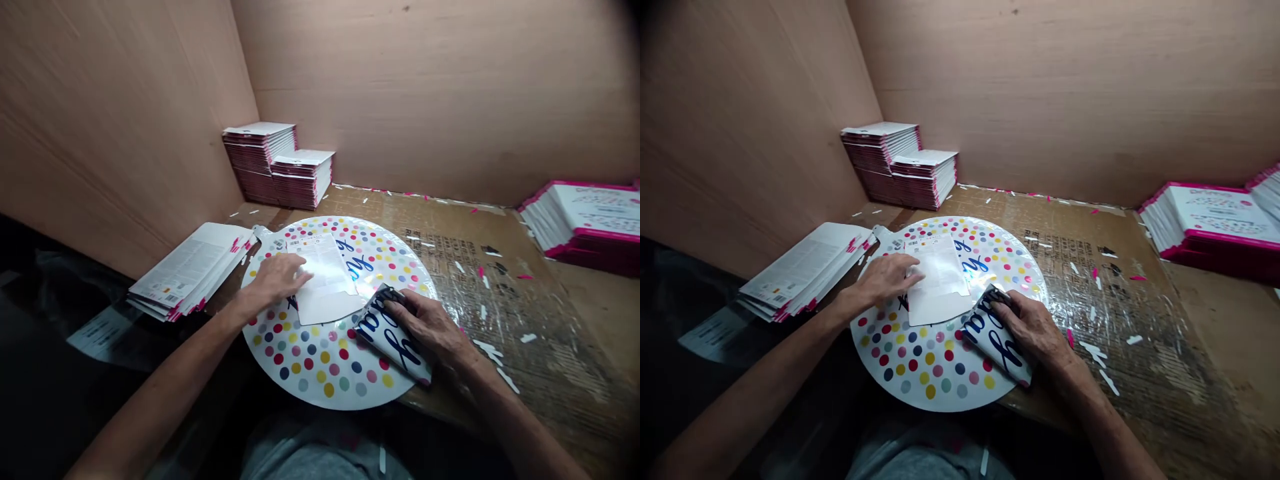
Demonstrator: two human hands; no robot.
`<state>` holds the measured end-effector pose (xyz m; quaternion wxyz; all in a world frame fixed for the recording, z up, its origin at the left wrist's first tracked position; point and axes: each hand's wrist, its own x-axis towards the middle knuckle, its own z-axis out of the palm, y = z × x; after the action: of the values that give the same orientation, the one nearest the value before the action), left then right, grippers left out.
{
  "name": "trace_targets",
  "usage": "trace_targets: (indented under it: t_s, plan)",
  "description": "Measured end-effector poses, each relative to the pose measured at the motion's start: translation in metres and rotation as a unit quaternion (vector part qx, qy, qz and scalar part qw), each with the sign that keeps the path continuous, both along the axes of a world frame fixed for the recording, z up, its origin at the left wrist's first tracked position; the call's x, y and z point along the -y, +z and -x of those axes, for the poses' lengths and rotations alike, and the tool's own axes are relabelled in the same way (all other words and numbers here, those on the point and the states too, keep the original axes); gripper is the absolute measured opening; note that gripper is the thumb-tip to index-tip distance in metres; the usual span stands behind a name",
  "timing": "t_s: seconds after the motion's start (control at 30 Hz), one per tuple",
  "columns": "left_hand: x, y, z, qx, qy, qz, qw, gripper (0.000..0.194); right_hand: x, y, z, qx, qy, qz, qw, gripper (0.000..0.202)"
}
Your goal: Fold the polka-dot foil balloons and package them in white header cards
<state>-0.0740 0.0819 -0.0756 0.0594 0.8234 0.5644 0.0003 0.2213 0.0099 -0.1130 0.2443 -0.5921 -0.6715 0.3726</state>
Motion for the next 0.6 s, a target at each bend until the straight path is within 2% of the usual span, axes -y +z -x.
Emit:
trace_targets:
  t_s: [0.07, 0.1, 0.17, 0.23, 0.3, 0.4, 0.5, 0.6]
  plan:
    - [0.001, -0.017, 0.022, 0.051, -0.112, -0.017, 0.992, 0.045, -0.002, 0.006, 0.014, 0.016, 0.016, -0.013, 1.0, 0.038]
    - [0.002, -0.026, 0.028, 0.072, -0.147, -0.027, 0.986, 0.049, -0.005, 0.008, 0.023, 0.035, 0.029, -0.03, 0.998, 0.036]
    - [0.005, -0.04, 0.027, 0.107, -0.154, -0.064, 0.98, 0.055, -0.013, 0.008, 0.041, 0.094, 0.055, -0.07, 0.992, 0.032]
    - [0.009, -0.047, 0.012, 0.124, -0.136, -0.098, 0.978, 0.054, -0.019, 0.005, 0.051, 0.141, 0.071, -0.089, 0.983, 0.028]
    - [0.011, -0.047, -0.005, 0.119, -0.149, -0.096, 0.977, 0.048, -0.021, 0.0, 0.052, 0.139, 0.067, -0.079, 0.985, 0.029]
    - [0.012, -0.04, -0.024, 0.068, -0.179, -0.058, 0.98, 0.038, -0.019, -0.006, 0.04, 0.127, 0.053, -0.059, 0.989, 0.032]
    - [0.013, -0.031, -0.034, -0.009, -0.193, -0.032, 0.981, 0.034, -0.019, -0.009, 0.033, 0.187, 0.072, -0.075, 0.977, 0.032]
    - [0.013, -0.028, -0.042, -0.082, -0.222, -0.033, 0.971, 0.02, -0.023, -0.011, 0.034, 0.225, 0.081, -0.09, 0.967, 0.03]
